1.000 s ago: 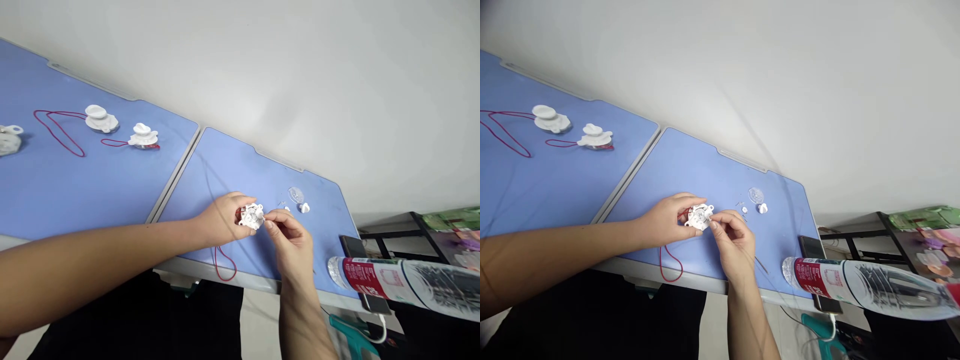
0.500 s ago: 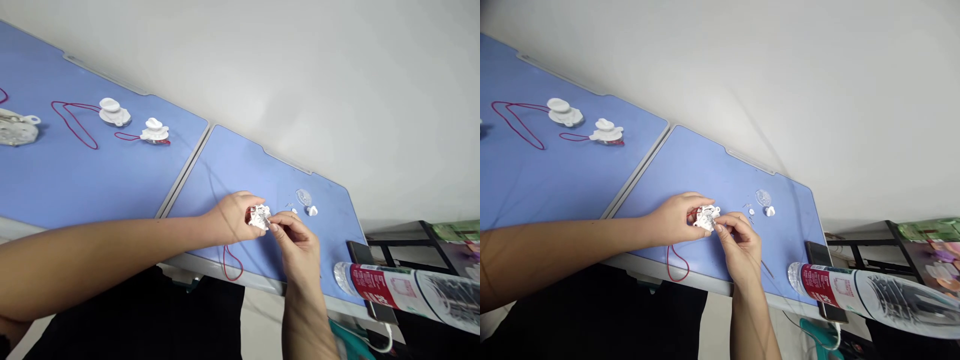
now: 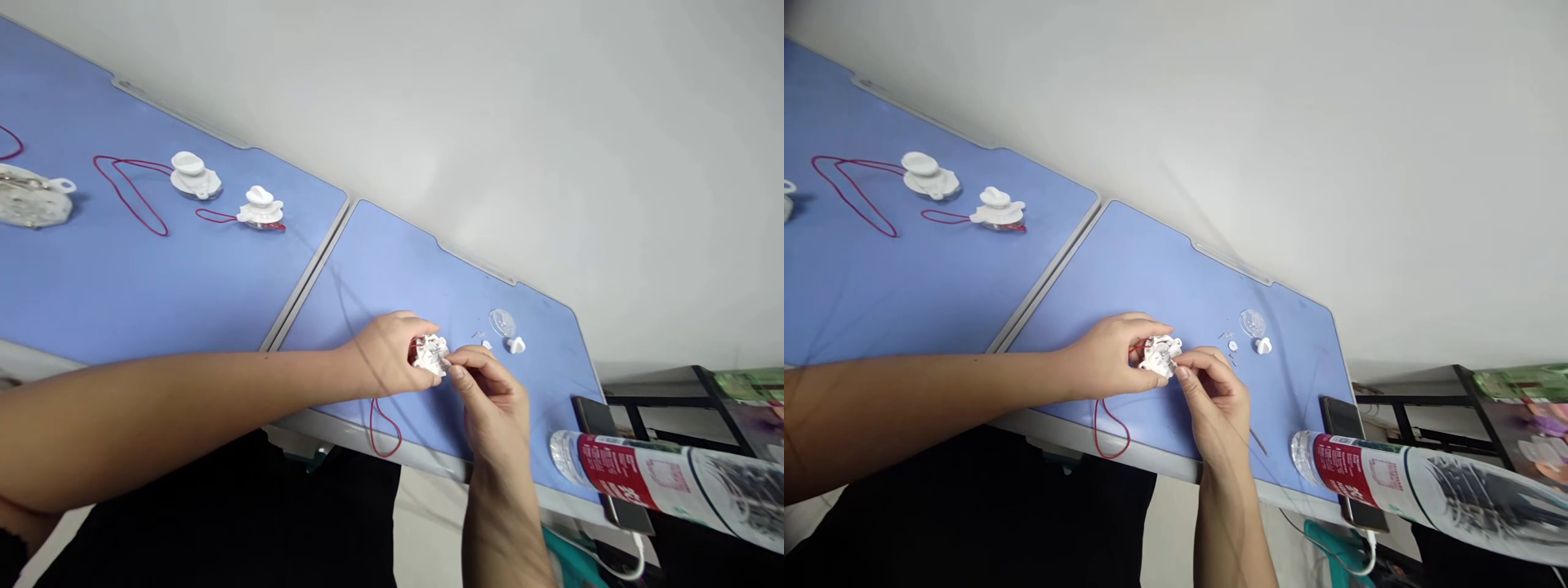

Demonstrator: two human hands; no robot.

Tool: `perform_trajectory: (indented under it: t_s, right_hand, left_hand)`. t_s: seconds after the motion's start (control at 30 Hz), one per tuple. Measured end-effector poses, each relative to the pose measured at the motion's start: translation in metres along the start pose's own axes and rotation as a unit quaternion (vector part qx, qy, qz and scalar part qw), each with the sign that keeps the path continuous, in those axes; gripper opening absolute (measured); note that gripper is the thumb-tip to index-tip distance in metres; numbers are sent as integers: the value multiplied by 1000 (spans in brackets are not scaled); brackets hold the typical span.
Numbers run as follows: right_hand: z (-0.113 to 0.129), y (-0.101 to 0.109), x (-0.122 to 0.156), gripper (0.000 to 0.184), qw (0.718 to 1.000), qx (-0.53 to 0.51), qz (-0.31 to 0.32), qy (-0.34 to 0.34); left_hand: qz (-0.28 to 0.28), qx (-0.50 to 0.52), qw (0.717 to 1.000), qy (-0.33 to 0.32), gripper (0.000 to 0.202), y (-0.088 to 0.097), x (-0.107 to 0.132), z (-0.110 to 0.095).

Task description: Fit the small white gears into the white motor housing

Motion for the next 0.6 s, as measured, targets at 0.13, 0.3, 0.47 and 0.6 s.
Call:
perform_trajectory:
  t_s: [0.13, 0.3, 0.47, 0.6]
  right_hand:
    - [1, 0, 0, 6, 1000, 6, 0, 2]
    - [1, 1, 0, 6, 1000, 3, -1, 6]
    - [3, 1, 0, 4, 1000, 4, -2, 27]
    - [6, 2, 1, 4, 999, 23, -4, 36]
  left_hand:
    - [-2, 10, 1000, -4, 42, -1, 0, 0]
    - [9, 10, 1000, 12, 48, -1, 0, 1]
    - [6, 10, 1000, 7, 50, -1, 0, 1]
    - [5, 15, 1000, 5, 50, -2, 0, 2]
Point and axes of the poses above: each hand's wrist, its own x-axis away from the middle knuckle, its own y-axis out of the back of the hand, z = x × y, the point moved 9 cm from there along -x, towards the middle knuckle, and after that the axes turned 3 degrees about -x, right-handed, at the moved point
